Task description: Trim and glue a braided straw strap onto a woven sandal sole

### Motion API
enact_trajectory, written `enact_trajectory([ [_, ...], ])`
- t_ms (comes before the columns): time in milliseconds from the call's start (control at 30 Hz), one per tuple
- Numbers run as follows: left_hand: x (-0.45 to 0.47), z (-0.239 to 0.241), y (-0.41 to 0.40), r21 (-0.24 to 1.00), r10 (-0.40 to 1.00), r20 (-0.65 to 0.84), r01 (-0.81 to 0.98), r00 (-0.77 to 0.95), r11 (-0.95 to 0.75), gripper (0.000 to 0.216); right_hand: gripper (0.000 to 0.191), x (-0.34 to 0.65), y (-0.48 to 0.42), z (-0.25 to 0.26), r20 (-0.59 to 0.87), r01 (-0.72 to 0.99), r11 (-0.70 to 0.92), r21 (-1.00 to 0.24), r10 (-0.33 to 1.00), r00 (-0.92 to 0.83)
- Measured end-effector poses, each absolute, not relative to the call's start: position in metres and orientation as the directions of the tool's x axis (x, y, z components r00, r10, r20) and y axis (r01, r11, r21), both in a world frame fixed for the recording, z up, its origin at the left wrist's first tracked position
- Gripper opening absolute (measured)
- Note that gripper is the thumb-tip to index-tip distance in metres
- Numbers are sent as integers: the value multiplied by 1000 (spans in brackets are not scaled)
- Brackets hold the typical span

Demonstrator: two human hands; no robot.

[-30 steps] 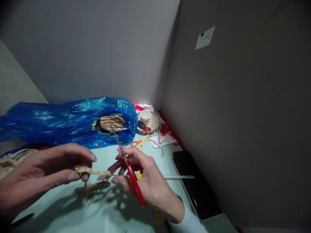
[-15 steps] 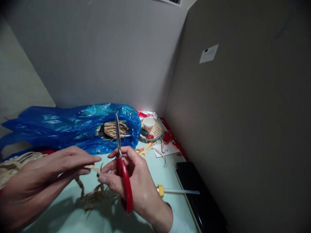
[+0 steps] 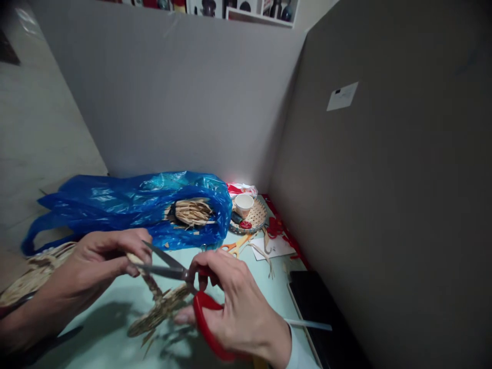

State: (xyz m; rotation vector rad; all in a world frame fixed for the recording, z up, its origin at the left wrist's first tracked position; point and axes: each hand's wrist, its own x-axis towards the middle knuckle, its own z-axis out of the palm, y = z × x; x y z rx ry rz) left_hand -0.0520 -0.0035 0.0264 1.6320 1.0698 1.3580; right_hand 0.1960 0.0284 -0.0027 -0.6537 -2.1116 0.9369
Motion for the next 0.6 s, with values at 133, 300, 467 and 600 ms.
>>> enact_trajectory([
  [133,-50,24,-4,925,927,365,75,91,-372,18,44,191,23,-4,454,161,679,-716,629,-631],
  [300,-46,23,-8,949,945,315,7,86,-317,20,38,187,20,-12,532,119,728,-676,593,-605],
  [467,-47,8,-2,948,944,309,-113,112,-297,14,29,185,17,-13,529,105,727,-678,582,-617],
  [600,-43,1,3,936,943,311,-213,116,-282,25,29,183,16,-14,551,71,737,-672,562,-617],
])
